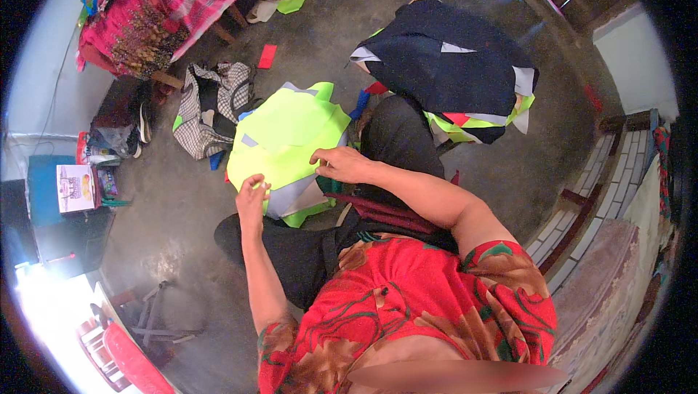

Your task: The person sits on the floor and sorts through a pile of colorful fabric pieces, picking them up one by one, inspecting them, and placing them into a separate stack. The person handles various colors including green, red, blue, gray, and black.

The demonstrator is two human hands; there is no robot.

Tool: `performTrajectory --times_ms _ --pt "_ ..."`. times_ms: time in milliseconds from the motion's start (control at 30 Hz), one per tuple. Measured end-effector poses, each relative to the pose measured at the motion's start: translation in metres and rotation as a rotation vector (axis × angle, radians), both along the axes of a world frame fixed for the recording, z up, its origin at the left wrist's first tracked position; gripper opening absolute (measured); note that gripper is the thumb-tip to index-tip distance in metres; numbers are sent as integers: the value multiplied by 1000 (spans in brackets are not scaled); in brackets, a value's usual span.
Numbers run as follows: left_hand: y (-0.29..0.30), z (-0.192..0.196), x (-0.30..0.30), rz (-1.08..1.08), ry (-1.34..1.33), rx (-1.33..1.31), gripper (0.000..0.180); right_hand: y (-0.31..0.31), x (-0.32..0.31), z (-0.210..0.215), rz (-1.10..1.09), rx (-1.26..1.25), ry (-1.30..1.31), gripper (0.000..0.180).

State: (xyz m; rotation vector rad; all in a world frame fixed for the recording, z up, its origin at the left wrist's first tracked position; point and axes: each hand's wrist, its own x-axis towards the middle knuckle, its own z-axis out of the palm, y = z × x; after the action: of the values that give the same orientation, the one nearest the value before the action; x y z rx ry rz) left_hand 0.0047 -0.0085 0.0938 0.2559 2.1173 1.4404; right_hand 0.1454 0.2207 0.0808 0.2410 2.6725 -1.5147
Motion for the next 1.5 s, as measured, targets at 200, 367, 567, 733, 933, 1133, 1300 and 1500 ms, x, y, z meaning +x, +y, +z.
performTrajectory --times_ms 200,367,567,733,933,1133,1300,1500 --pt "-11 -22 12 64 16 14 23 6 8 16 -123 -98 173 25" --pt "-16 -28 9 79 43 -35 25 70 9 58 -325 281 507 25" --pt "-12 -22 12 81 32 -38 23 205 19 80 -702 937 333 47" --pt "-18 -39 4 75 39 -41 24 234 25 70 -798 977 195 42" --pt "-17 -40 4 82 21 -48 22 239 25 69 -924 902 168 23" --pt "-13 -45 -3 39 50 -19 23 314 46 46 -1234 237 673 22" --pt "-16 -39 4 64 61 -23 25 286 73 132 -1417 408 912 19" --pt "-11 -33 5 27 60 15 23 147 68 199 -971 712 1076 28"
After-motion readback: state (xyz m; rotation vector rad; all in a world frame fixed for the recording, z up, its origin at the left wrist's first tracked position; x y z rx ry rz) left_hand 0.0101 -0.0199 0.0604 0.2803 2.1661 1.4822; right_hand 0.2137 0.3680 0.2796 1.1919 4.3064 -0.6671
